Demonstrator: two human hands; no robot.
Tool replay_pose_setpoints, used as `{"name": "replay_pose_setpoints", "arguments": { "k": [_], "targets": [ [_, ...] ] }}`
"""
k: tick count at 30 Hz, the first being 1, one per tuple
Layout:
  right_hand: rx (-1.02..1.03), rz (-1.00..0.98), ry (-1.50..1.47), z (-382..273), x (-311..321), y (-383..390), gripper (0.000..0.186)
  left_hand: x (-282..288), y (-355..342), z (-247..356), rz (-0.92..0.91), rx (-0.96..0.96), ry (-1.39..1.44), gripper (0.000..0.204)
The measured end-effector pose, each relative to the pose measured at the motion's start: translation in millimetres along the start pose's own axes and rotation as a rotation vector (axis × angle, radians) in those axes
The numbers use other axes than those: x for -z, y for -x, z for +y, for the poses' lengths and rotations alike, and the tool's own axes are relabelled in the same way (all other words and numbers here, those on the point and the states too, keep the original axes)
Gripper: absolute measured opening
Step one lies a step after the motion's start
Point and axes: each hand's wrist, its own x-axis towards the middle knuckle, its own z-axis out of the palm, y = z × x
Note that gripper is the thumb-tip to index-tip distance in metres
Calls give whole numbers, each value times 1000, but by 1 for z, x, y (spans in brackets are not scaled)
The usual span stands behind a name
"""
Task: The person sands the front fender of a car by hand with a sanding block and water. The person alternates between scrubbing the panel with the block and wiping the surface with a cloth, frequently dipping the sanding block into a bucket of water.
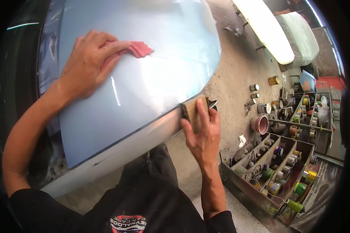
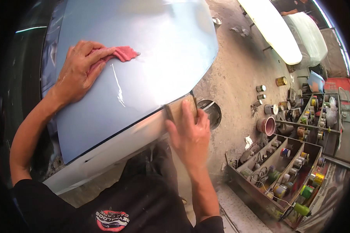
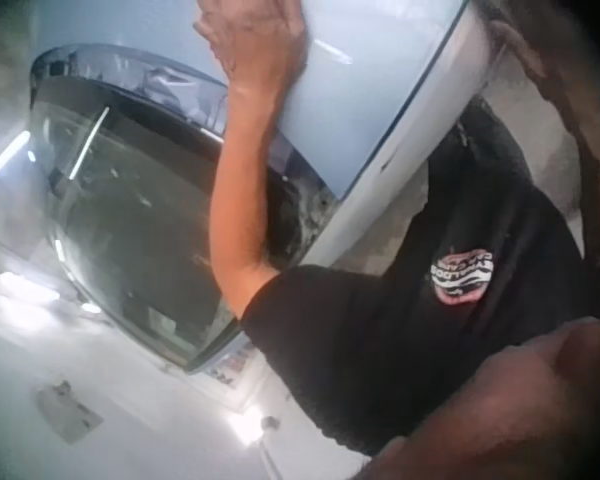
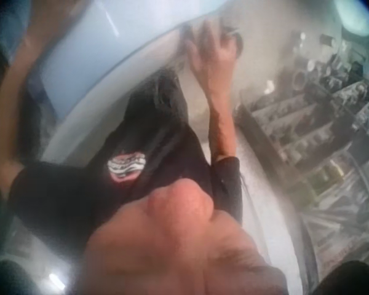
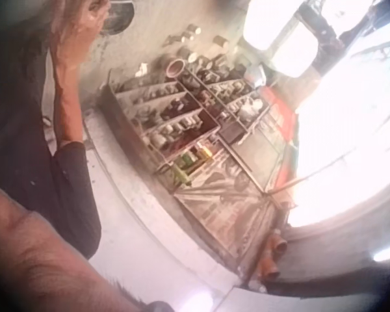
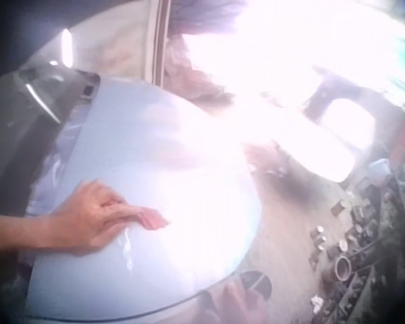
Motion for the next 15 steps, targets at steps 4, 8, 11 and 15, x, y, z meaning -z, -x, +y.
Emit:
{"name": "replay_pose_setpoints", "arguments": {
  "k": [4, 8, 11, 15],
  "targets": [
    [132, -38, 21, -38, 5, 18, 75, 0, 2, 0, -9, 16, 22, 40],
    [53, -5, 33, 11, 3, -9, 77, -2, 1, 1, 68, -18, 6, 37],
    [19, 41, 70, 8, 6, -5, 78, 0, -2, 3, 22, 14, 16, 38],
    [121, -69, 59, -8, 8, 2, 71, -2, 2, 2, 52, 5, 32, 38]
  ]
}}
